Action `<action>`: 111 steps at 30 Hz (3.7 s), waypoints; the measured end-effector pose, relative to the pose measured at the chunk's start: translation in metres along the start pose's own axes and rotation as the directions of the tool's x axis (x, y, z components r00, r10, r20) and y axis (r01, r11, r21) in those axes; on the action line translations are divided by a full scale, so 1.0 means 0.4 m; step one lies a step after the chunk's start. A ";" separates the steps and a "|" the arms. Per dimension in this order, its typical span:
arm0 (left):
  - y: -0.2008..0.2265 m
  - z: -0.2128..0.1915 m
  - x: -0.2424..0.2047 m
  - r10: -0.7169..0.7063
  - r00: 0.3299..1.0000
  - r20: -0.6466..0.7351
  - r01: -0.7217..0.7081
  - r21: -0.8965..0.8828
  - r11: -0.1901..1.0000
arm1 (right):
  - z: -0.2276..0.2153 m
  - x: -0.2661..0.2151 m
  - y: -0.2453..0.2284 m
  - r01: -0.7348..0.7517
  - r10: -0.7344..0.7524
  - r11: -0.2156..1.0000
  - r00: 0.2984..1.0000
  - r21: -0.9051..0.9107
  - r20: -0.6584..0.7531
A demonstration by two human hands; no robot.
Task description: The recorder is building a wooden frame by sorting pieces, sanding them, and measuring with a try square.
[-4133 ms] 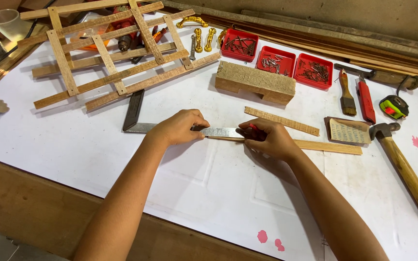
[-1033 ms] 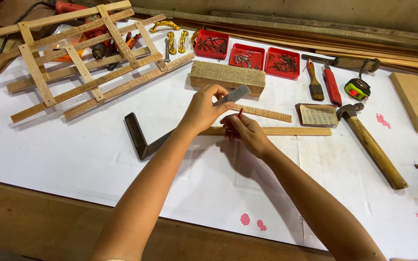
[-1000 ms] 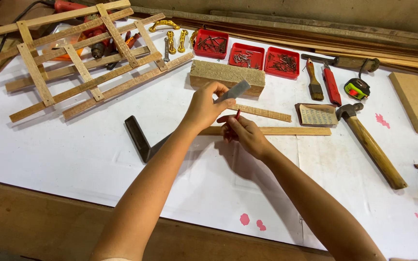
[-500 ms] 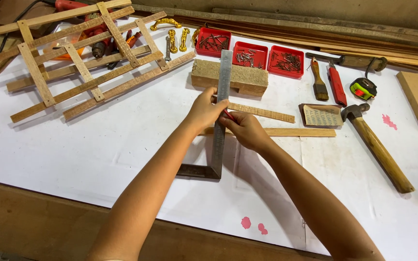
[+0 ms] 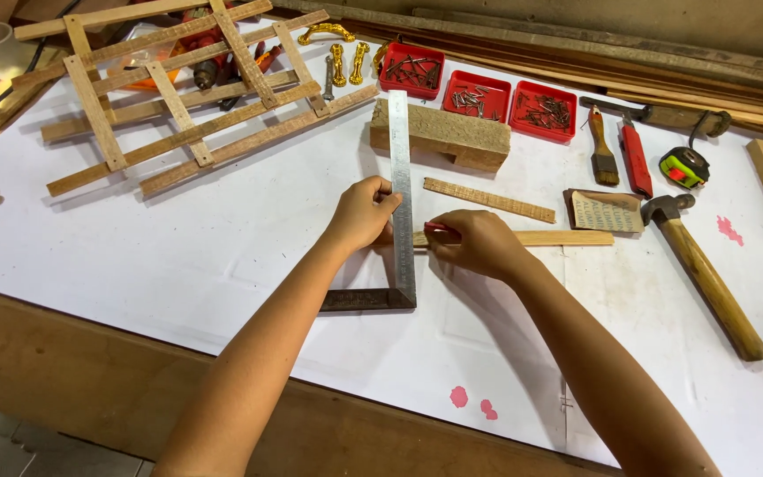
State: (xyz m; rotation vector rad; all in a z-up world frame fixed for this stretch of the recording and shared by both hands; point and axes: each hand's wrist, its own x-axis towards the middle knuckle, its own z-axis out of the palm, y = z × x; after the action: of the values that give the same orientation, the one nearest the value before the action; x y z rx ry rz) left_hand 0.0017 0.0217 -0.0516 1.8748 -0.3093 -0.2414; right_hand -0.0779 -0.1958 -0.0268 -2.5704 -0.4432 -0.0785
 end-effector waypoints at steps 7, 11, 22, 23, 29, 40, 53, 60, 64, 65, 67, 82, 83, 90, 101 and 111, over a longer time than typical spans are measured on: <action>-0.020 -0.059 -0.013 0.008 0.996 -0.088 0.008 0.189 0.982 | 0.049 0.063 -0.093 -0.056 0.063 0.996 0.993 -0.076 0.097; -0.039 -0.076 -0.030 -0.037 0.989 -0.141 0.079 0.310 0.947 | 0.056 0.073 -0.091 -0.010 0.011 1.000 0.995 -0.008 0.103; -0.086 -0.074 0.036 0.064 0.983 -0.174 0.031 0.496 0.868 | 0.041 0.094 -0.071 0.012 -0.017 0.999 0.984 0.030 0.179; -0.082 -0.075 0.035 0.075 0.980 -0.187 0.025 0.486 0.874 | 0.041 0.096 -0.071 0.001 -0.005 1.000 0.983 0.022 0.186; -0.002 -0.088 -0.060 0.122 0.991 -0.062 -0.059 0.605 0.794 | 0.048 0.107 -0.066 0.019 -0.024 0.999 0.986 0.032 0.167; 0.081 -0.108 -0.175 0.032 0.958 0.284 -0.228 0.692 0.685 | 0.040 0.112 -0.068 -0.053 0.034 0.995 0.978 0.088 0.204; 0.062 -0.182 -0.141 0.104 0.927 0.359 -0.308 0.575 0.758 | 0.051 0.165 -0.070 -0.071 0.069 0.997 0.948 -0.007 0.311; 0.029 -0.210 -0.132 0.159 0.942 0.295 -0.307 0.569 0.763 | 0.084 0.212 -0.055 -0.009 -0.006 0.998 0.964 0.056 0.266; 0.033 -0.200 -0.146 0.096 0.971 0.218 -0.205 0.558 0.804 | 0.069 0.217 -0.076 -0.024 0.021 1.000 0.965 0.010 0.260; 0.030 -0.199 -0.146 0.108 0.972 0.208 -0.207 0.550 0.809 | 0.070 0.217 -0.076 -0.018 0.012 1.000 0.965 0.020 0.261; 0.027 -0.200 -0.143 0.120 0.973 0.195 -0.209 0.543 0.813 | 0.071 0.218 -0.074 -0.009 0.000 0.999 0.965 0.031 0.262; 0.023 -0.190 -0.125 0.062 0.982 0.179 -0.138 0.455 0.880 | 0.077 0.213 -0.069 -0.026 -0.008 0.991 0.966 0.129 0.259; 0.019 -0.191 -0.123 0.092 0.978 0.187 -0.169 0.461 0.871 | 0.076 0.213 -0.071 -0.022 -0.010 0.992 0.967 0.121 0.255; 0.029 -0.201 -0.105 0.116 0.956 0.268 -0.259 0.590 0.765 | 0.075 0.214 -0.071 -0.018 -0.014 0.992 0.967 0.123 0.256; -0.022 -0.200 -0.092 0.171 0.924 0.342 -0.365 0.652 0.665 | 0.079 0.222 -0.069 -0.001 -0.027 0.995 0.962 0.102 0.270; -0.014 -0.191 -0.133 0.443 0.871 0.211 -0.476 0.587 0.655 | 0.076 0.220 -0.070 0.009 -0.034 0.995 0.965 0.095 0.261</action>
State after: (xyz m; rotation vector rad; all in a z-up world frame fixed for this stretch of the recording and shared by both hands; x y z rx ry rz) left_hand -0.0237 0.1091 -0.0322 2.3618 -0.9921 0.2029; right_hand -0.0048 -0.1319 -0.0267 -2.4926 -0.5587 0.2728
